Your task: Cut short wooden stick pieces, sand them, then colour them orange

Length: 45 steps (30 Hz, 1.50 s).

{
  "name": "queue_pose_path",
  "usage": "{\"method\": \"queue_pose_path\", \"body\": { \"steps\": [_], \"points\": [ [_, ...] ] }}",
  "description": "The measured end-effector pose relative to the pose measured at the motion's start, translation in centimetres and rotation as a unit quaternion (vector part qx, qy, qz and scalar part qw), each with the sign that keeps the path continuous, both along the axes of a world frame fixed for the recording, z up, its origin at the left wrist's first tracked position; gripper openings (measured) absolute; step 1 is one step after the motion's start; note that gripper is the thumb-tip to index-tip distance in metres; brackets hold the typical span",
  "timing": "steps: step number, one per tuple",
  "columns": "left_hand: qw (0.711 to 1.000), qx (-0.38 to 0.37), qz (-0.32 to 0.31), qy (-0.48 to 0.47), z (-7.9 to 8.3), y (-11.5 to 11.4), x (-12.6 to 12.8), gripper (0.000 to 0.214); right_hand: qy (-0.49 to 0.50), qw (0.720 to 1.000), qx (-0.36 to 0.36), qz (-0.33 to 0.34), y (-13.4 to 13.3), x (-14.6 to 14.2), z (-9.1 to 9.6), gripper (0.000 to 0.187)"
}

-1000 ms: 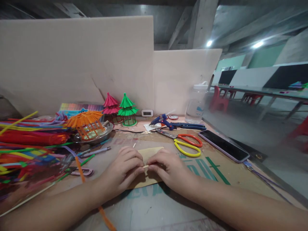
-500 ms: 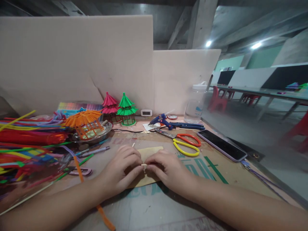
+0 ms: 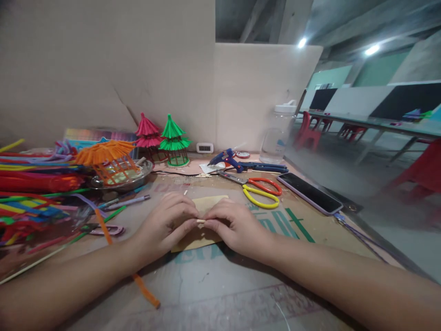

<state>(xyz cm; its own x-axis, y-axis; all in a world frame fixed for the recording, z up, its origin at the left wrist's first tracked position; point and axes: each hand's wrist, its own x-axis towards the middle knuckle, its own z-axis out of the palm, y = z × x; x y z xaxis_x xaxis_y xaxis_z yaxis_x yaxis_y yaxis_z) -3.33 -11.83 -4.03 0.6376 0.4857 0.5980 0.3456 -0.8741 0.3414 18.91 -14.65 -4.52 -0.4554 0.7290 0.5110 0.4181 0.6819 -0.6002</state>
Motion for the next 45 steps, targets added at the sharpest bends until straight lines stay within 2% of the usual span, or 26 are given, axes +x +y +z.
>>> {"method": "queue_pose_path", "body": {
  "steps": [4,7,12,16,20,22,26,30,32,37,41,43,45],
  "points": [
    [1.000,-0.003,0.007,-0.003,0.0,0.0,0.1,0.015,-0.012,1.000,0.004,0.012,-0.1,-0.2,0.1,0.019],
    [1.000,-0.011,0.026,0.003,-0.1,0.1,0.2,0.013,-0.023,1.000,-0.002,-0.007,-0.2,0.0,0.3,0.019],
    [0.996,-0.047,0.047,0.066,0.0,-0.1,0.2,0.013,-0.032,0.993,0.026,-0.109,1.2,2.1,0.4,0.014],
    [0.990,-0.034,0.024,0.132,0.0,-0.6,0.3,0.020,-0.084,0.978,0.015,-0.190,4.5,4.1,0.2,0.011],
    [0.990,-0.010,0.019,0.143,-0.1,-0.9,0.4,0.022,-0.184,0.966,0.053,-0.172,9.0,3.6,0.7,0.011],
    [0.988,-0.005,0.017,0.151,-0.1,-0.9,0.3,0.023,-0.196,0.964,0.068,-0.167,10.8,2.4,1.1,0.014],
    [0.986,0.013,0.013,0.167,-0.1,-1.1,0.3,0.025,-0.207,0.969,0.078,-0.112,12.4,-0.8,1.9,0.015],
    [0.987,0.024,0.019,0.157,-0.2,-1.2,0.4,0.024,-0.211,0.976,0.041,0.043,11.9,-4.1,1.9,0.022],
    [0.988,0.028,0.023,0.153,-0.3,-1.2,0.4,0.023,-0.198,0.977,0.012,0.079,11.8,-5.4,1.5,0.016],
    [0.990,-0.004,0.026,0.136,-0.4,-1.0,0.4,0.020,-0.132,0.990,-0.054,0.019,11.3,-5.7,1.3,0.012],
    [0.992,-0.081,0.039,0.084,-0.3,-0.4,0.3,0.018,-0.030,0.990,-0.139,0.008,8.4,-3.5,2.4,0.021],
    [0.991,-0.110,0.044,0.060,-0.1,-0.2,0.3,0.019,0.083,0.972,-0.216,0.030,6.1,-2.3,2.9,0.025],
    [0.991,-0.118,0.043,0.037,0.0,-0.1,0.3,0.021,0.149,0.949,-0.276,0.039,4.0,-1.3,3.2,0.025]
  ]
}}
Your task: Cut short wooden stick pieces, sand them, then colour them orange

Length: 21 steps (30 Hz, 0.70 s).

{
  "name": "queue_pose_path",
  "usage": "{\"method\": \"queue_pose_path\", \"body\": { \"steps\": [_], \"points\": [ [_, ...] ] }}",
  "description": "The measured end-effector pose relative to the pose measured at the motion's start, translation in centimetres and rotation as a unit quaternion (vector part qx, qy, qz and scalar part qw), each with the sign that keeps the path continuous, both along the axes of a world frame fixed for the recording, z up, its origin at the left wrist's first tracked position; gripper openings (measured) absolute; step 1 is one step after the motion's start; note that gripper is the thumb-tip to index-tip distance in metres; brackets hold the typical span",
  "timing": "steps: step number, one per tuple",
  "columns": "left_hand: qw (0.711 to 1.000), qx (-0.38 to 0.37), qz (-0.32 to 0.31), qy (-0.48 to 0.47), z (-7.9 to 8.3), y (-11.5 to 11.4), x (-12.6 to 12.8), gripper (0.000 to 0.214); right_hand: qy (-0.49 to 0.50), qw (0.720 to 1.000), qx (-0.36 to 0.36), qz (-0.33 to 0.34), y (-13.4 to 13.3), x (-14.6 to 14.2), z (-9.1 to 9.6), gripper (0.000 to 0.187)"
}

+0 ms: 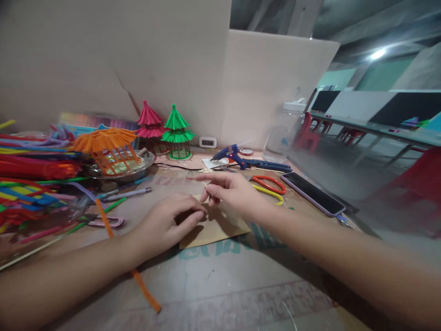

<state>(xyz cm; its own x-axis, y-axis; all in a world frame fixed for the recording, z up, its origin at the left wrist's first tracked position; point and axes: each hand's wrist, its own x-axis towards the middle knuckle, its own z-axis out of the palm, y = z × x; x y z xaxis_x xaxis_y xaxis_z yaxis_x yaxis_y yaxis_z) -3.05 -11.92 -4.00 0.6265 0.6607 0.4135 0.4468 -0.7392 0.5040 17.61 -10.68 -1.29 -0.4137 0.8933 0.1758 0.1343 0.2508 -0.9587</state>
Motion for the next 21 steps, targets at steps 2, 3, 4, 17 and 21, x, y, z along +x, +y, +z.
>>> {"method": "queue_pose_path", "body": {
  "steps": [2,3,4,17,21],
  "points": [
    [1.000,0.006,-0.007,-0.018,0.1,0.0,0.0,0.021,0.038,0.998,-0.046,-0.004,-1.6,0.6,-0.1,0.022],
    [1.000,0.013,-0.011,-0.024,0.2,0.0,0.0,0.021,0.059,0.996,-0.065,-0.008,-2.2,0.7,-0.3,0.025],
    [0.999,0.021,-0.014,-0.030,0.2,-0.1,0.0,0.020,0.081,0.993,-0.080,-0.012,-2.5,0.8,-0.6,0.029],
    [0.989,0.114,-0.035,-0.087,0.7,-0.5,-0.2,0.011,0.081,0.990,-0.109,-0.034,-3.6,0.0,-2.0,0.028],
    [0.986,0.119,-0.053,-0.103,0.9,-0.5,-0.3,0.012,0.017,0.996,-0.089,-0.019,-4.4,-0.4,-2.1,0.022]
  ]
}}
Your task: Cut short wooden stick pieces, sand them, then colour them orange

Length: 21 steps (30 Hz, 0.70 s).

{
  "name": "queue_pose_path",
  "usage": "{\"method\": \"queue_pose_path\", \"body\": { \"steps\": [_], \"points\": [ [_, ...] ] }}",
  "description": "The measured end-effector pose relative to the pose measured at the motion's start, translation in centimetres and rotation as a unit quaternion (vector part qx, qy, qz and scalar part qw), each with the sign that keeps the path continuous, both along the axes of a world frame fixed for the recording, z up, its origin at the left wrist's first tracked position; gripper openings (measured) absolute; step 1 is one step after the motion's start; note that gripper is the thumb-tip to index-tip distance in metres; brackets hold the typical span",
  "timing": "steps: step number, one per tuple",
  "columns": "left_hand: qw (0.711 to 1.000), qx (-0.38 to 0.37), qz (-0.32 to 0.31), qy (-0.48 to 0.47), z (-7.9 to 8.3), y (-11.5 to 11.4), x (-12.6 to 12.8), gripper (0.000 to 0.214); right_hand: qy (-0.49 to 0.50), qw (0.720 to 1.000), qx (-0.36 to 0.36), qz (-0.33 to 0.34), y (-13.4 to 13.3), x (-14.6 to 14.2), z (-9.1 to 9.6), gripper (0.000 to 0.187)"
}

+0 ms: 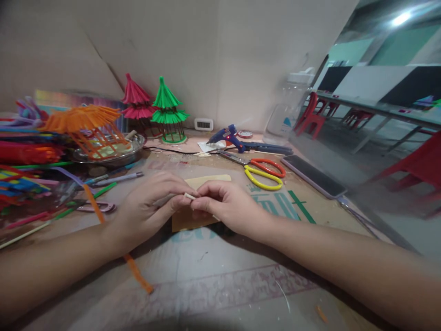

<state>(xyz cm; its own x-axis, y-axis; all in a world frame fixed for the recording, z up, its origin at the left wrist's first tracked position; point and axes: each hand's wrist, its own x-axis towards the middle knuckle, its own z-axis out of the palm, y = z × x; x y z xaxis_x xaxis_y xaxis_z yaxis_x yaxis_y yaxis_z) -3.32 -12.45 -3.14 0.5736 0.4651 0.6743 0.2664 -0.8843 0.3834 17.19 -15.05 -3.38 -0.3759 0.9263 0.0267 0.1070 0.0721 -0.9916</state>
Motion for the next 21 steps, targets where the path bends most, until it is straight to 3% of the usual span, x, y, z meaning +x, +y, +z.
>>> {"method": "queue_pose_path", "body": {
  "steps": [4,7,10,12,15,21],
  "points": [
    [0.998,-0.052,-0.003,-0.022,0.2,-0.1,0.1,0.011,-0.065,0.996,0.063,0.009,-0.2,-0.1,0.3,0.027],
    [0.986,-0.160,0.013,-0.046,0.4,-0.4,0.3,0.016,-0.173,0.970,0.168,-0.015,0.6,1.3,1.4,0.023],
    [0.952,-0.295,0.003,-0.084,0.3,-0.7,0.5,0.023,-0.337,0.903,0.260,-0.054,2.4,4.3,2.3,0.020],
    [0.935,-0.339,-0.004,-0.101,0.0,-0.6,0.6,0.024,-0.442,0.844,0.295,-0.063,3.8,6.8,2.3,0.024],
    [0.940,-0.327,0.016,-0.094,-0.3,-0.3,0.6,0.021,-0.557,0.782,0.274,-0.062,5.7,9.8,1.8,0.029],
    [0.943,-0.319,0.033,-0.084,-0.6,0.3,0.3,0.024,-0.606,0.755,0.242,-0.064,7.6,12.4,0.8,0.036]
  ]
}}
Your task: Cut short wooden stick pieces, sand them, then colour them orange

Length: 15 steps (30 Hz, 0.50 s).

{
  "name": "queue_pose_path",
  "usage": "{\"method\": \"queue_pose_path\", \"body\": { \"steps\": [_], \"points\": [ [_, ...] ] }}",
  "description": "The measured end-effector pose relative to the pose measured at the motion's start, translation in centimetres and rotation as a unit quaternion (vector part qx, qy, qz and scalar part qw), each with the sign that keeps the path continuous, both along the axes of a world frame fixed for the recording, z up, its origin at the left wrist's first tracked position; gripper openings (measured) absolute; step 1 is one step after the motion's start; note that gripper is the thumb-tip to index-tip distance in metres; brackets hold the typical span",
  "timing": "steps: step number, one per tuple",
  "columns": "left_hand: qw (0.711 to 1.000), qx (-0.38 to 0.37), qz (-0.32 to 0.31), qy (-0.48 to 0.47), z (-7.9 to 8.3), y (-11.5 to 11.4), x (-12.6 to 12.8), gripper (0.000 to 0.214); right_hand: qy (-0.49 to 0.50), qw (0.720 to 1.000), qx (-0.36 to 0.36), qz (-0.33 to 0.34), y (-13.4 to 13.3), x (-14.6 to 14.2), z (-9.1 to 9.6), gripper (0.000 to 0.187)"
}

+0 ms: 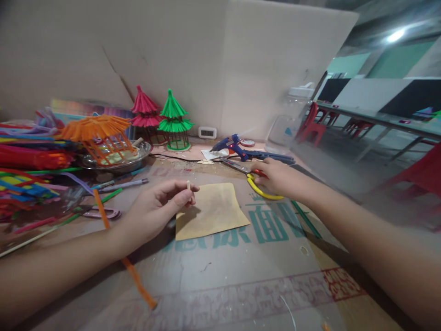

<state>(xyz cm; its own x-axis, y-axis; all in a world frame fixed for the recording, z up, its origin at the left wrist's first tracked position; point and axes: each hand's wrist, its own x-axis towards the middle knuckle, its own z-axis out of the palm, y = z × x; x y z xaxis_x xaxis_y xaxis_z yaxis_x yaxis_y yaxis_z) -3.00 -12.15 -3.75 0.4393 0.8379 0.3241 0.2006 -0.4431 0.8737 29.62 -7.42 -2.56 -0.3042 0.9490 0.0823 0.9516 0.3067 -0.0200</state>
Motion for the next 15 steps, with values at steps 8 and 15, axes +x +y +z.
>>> {"method": "queue_pose_path", "body": {
  "steps": [8,15],
  "points": [
    [1.000,0.013,-0.016,-0.006,0.3,-0.3,0.1,0.027,0.004,1.000,-0.022,0.004,0.5,0.5,-0.6,0.056],
    [1.000,0.011,-0.016,-0.018,-0.1,-0.1,-0.1,0.022,0.009,0.994,0.061,-0.090,-0.8,-0.9,-0.2,0.041]
  ]
}}
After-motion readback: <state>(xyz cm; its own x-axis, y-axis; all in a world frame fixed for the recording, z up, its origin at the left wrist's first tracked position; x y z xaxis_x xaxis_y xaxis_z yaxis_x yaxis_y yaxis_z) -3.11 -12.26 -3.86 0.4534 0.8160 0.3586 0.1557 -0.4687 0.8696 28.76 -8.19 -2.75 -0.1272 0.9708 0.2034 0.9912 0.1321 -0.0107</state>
